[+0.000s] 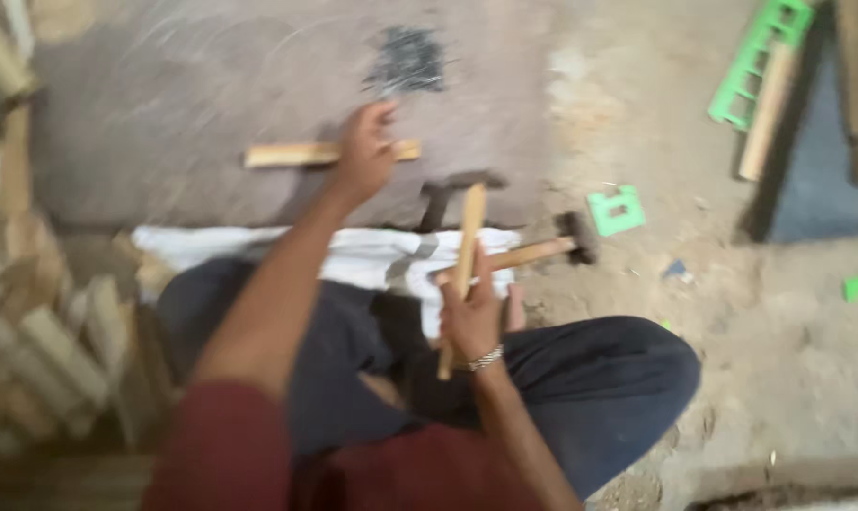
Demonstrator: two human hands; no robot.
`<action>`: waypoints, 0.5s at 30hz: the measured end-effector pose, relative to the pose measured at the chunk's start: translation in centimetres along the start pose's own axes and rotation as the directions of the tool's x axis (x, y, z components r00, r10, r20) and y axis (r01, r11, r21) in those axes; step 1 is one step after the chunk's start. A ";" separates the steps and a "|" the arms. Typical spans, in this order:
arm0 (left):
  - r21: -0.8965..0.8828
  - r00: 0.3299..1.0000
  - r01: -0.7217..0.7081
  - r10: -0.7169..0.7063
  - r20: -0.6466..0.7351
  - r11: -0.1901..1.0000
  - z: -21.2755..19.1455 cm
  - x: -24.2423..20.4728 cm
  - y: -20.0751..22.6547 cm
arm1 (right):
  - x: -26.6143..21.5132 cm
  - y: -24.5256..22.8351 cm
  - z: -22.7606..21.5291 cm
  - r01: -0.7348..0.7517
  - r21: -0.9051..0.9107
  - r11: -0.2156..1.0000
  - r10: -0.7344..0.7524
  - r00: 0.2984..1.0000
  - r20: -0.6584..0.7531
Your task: The person sits on the floor and repeatedly hammers nails into small wooden slats. They pick up a slat, place a nail, hammer it in, and then set the slat aside before repeating the process with a new piece.
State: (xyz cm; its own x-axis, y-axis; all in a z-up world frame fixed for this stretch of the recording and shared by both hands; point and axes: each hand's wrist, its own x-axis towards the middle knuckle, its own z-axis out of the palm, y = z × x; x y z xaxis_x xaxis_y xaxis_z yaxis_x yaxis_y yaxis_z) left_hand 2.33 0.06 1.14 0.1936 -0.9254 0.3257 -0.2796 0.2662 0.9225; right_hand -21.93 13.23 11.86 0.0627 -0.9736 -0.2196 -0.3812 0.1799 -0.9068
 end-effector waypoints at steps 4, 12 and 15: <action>0.686 0.966 -0.186 0.004 0.257 0.703 -6.2 -2.2 1.4 | -0.2 0.7 0.1 -0.507 0.535 0.676 0.468 0.856 0.220; 0.504 0.963 0.212 -0.266 0.038 0.837 1.8 3.1 3.8 | 0.9 0.4 0.4 -0.515 0.577 0.634 0.464 0.850 0.249; 0.073 0.817 0.527 -0.528 0.233 0.847 12.2 9.1 9.1 | 1.1 0.9 0.5 -0.481 0.614 0.626 0.418 0.872 0.257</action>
State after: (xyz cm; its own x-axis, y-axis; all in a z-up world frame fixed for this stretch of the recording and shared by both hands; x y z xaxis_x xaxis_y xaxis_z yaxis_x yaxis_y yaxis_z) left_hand -9.96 -9.28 9.99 0.0870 -0.9591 -0.2694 -0.2038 -0.2818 0.9376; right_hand -21.77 12.36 10.62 0.1322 -0.7372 -0.6626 0.2976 0.6671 -0.6829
